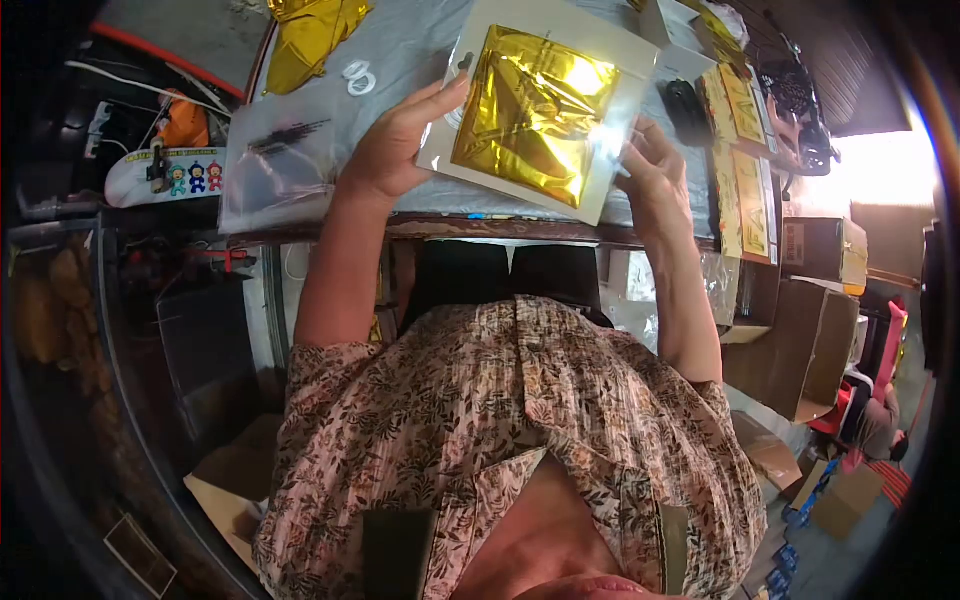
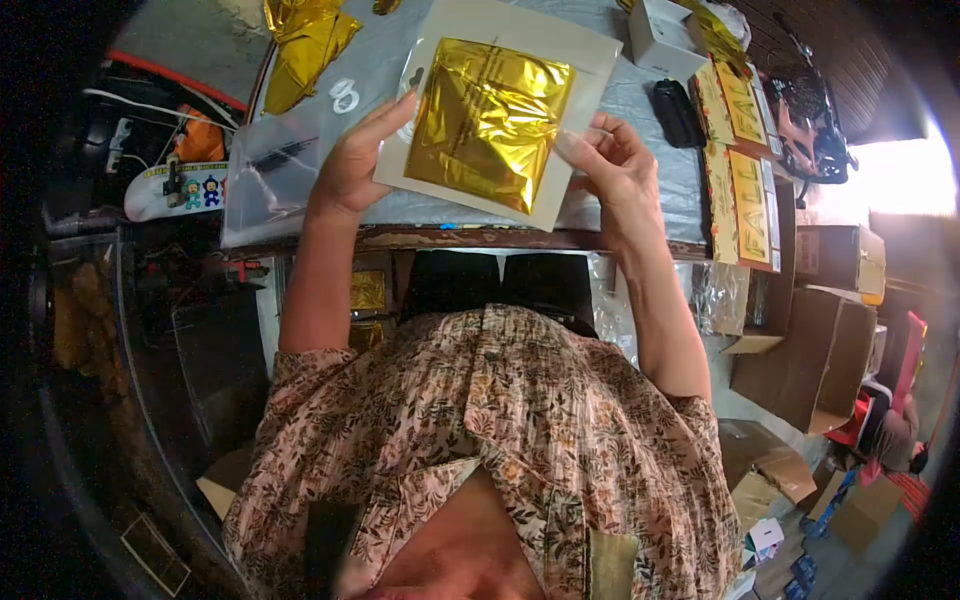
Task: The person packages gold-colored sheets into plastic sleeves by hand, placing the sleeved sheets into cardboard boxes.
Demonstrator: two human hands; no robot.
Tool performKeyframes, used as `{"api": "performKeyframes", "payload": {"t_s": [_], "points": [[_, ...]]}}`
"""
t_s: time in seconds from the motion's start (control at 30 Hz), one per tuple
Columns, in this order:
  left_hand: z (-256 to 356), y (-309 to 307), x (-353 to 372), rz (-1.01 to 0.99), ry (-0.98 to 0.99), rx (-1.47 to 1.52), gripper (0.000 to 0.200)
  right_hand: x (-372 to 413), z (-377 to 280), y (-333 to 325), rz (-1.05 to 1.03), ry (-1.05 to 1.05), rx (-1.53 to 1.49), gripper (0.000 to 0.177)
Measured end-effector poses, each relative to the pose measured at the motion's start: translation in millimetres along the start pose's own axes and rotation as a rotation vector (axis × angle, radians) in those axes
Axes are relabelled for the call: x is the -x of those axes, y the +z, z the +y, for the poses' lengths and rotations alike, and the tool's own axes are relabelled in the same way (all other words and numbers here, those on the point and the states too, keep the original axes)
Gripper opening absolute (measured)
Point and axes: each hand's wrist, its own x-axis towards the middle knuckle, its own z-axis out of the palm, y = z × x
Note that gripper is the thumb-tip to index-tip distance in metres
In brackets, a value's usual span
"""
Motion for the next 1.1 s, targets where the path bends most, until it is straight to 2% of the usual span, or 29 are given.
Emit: {"api": "performKeyframes", "payload": {"t_s": [0.03, 0.07, 0.1, 0.13, 0.17, 0.23, 0.37, 0.43, 0.53, 0.7, 0.77, 0.8, 0.83, 0.9, 1.03, 1.07, 1.1], "points": [[-0.7, 8.3, -0.3, 0.128, -0.306, 0.395, 0.066, 11.5, -6.0, -3.4, 0.009, 0.127, 0.022, 0.04], [-1.1, 14.7, 1.3, 0.13, -0.314, 0.395, 0.066, 10.6, -2.2, -11.2, -0.148, 0.189, 0.005, 0.041], [4.5, 23.2, 3.5, 0.137, -0.37, 0.633, 0.061, 7.1, 5.9, -24.5, -0.305, 0.254, -0.013, 0.043], [14.7, 32.2, 2.1, 0.144, -0.416, 0.872, 0.056, 0.5, 13.0, -37.8, -0.431, 0.363, -0.023, 0.037], [27.1, 42.0, -0.3, 0.101, -0.431, 0.85, 0.053, 0.2, 20.5, -47.4, -0.432, 0.364, -0.02, 0.037], [23.7, 51.7, 1.9, 0.075, -0.415, 0.869, 0.055, 11.5, 8.7, -32.7, -0.355, 0.409, -0.041, 0.024], [24.9, 63.7, 6.8, 0.071, -0.406, 0.891, 0.065, 11.8, 15.3, -33.5, -0.387, 0.399, -0.101, 0.025], [22.9, 67.2, 9.1, 0.074, -0.407, 0.891, 0.065, 16.1, 14.1, -23.5, -0.278, 0.354, -0.066, 0.035], [26.0, 68.9, 11.9, 0.09, -0.419, 0.887, 0.067, 12.0, 18.4, -22.1, -0.275, 0.362, -0.032, 0.044], [27.2, 64.7, 13.8, 0.129, -0.429, 0.804, 0.065, 7.2, 16.1, -21.6, -0.266, 0.415, 0.019, 0.045], [29.6, 55.4, 11.6, 0.056, -0.366, 0.645, 0.06, 5.8, 14.3, -20.3, -0.28, 0.432, 0.04, 0.044], [27.4, 50.9, 7.1, 0.14, -0.408, 0.636, 0.054, 5.3, 16.4, -19.4, -0.293, 0.387, 0.083, 0.041], [22.7, 48.1, 1.8, 0.142, -0.412, 0.637, 0.054, 5.7, 19.2, -18.5, -0.307, 0.344, 0.126, 0.038], [17.7, 44.5, -7.6, 0.196, -0.356, 0.585, 0.044, 6.4, 24.4, -17.3, -0.319, 0.345, 0.167, 0.035], [18.2, 53.9, -8.3, 0.23, -0.376, 0.661, 0.037, -0.9, 21.0, -25.3, -0.302, 0.335, 0.314, 0.027], [16.5, 54.2, -6.3, 0.215, -0.392, 0.676, 0.035, -3.3, 20.4, -27.0, -0.288, 0.338, 0.312, 0.027], [15.8, 56.2, -5.1, 0.2, -0.407, 0.69, 0.034, -6.0, 20.4, -26.2, -0.279, 0.35, 0.182, 0.024]]}}
